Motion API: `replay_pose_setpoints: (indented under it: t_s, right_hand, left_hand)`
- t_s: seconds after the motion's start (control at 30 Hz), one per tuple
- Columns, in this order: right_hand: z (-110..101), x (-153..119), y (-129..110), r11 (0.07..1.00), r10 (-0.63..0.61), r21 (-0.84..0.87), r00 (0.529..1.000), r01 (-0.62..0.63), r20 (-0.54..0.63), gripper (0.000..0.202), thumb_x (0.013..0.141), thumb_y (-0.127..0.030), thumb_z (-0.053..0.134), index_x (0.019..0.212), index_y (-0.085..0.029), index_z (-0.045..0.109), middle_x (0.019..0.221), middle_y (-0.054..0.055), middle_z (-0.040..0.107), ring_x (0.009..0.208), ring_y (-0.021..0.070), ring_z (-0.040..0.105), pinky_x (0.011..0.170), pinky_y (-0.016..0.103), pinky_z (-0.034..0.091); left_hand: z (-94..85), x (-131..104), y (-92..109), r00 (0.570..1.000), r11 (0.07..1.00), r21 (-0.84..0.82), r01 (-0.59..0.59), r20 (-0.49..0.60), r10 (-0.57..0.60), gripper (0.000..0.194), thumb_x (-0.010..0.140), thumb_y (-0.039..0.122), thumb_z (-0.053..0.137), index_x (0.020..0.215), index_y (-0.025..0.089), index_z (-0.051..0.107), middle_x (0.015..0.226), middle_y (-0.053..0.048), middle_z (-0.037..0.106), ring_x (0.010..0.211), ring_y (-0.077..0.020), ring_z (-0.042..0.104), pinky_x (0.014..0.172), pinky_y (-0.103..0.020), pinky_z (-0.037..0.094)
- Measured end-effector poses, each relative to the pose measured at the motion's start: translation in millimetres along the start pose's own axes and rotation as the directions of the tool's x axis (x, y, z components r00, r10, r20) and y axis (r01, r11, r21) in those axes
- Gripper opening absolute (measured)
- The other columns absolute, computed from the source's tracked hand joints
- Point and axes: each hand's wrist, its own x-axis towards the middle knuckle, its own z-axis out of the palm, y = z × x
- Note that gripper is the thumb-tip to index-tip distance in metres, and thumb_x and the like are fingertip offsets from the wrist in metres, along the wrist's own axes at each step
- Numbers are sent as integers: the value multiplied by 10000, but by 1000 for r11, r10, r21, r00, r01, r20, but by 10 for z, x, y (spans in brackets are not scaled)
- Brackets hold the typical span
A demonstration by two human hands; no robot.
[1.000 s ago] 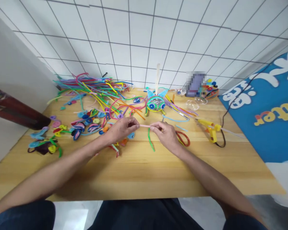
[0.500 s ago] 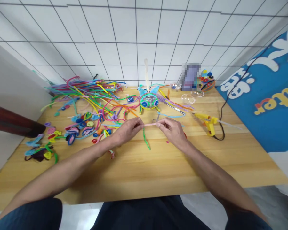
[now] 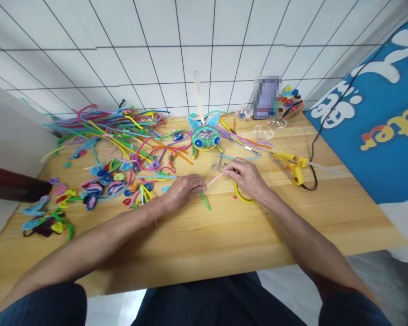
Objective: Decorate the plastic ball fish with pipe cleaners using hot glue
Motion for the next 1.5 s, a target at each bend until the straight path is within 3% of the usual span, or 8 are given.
replay_pose_setpoints:
  t_s: [0.17,0.3,0.4,0.5,0.63,0.8,1.2,1.5]
  right_hand:
    - [2,7,64,1000,21,-7,1000,-21,-22,143,944,-182,689,826,-218,761,773,3,667,699,163,571,709,311,432]
    - [48,-2,42,997,69,27,990,-67,-125,139,935,-192,692,836,-221,785,766,1,671,689,159,559,690,309,418]
    - [101,-17,-17,994,83,83,978,-68,-190,148,949,-232,691,831,-221,779,786,3,685,697,157,560,688,308,420]
    - [146,-41,-92,989,100,132,970,-72,-221,157,967,-271,684,844,-225,769,808,6,691,725,162,576,697,308,434]
    - [199,-77,-168,984,106,161,969,-71,-223,163,982,-316,685,870,-226,763,813,7,677,753,170,593,712,312,445]
    - [168,-66,-152,989,64,142,979,-37,-191,175,1004,-337,671,904,-231,767,815,11,678,764,175,599,714,309,460]
    - [179,-118,-120,979,-192,-52,976,198,102,224,981,-369,765,1168,-245,759,1153,97,772,1107,253,724,934,384,559]
    - [326,-185,-184,985,-162,-53,986,163,35,191,1071,-319,638,917,-247,726,839,23,793,792,179,727,756,315,530]
  left_hand:
    - [48,-71,-43,996,980,190,-63,70,51,218,1057,364,637,1030,187,761,1144,-115,764,1041,-242,695,937,-367,545]
    - [-274,-173,-272,995,947,317,42,72,-68,270,1072,287,555,927,191,763,1047,-104,774,986,-233,707,922,-370,560]
    - [-557,-200,-326,979,907,372,200,-102,-174,242,1023,331,597,926,201,777,1194,-120,760,1048,-264,709,963,-418,568]
    - [-611,-121,-140,926,940,113,321,-245,-287,331,1018,472,602,1120,210,776,1164,-91,753,964,-220,705,885,-367,580]
    - [-340,110,178,915,811,-439,387,77,-395,456,950,595,647,1110,184,762,929,-41,755,709,-131,618,645,-249,502]
    - [-123,264,259,883,615,-641,459,249,-399,503,823,661,759,807,163,690,669,13,631,535,-79,453,521,-215,356]
    - [-25,84,261,943,905,-267,331,115,-311,374,1017,351,514,703,176,620,592,47,533,561,-92,460,582,-216,330]
    - [-6,5,191,978,955,-218,199,-11,-207,277,1072,301,534,1065,201,792,983,-43,838,838,-176,778,742,-244,521]
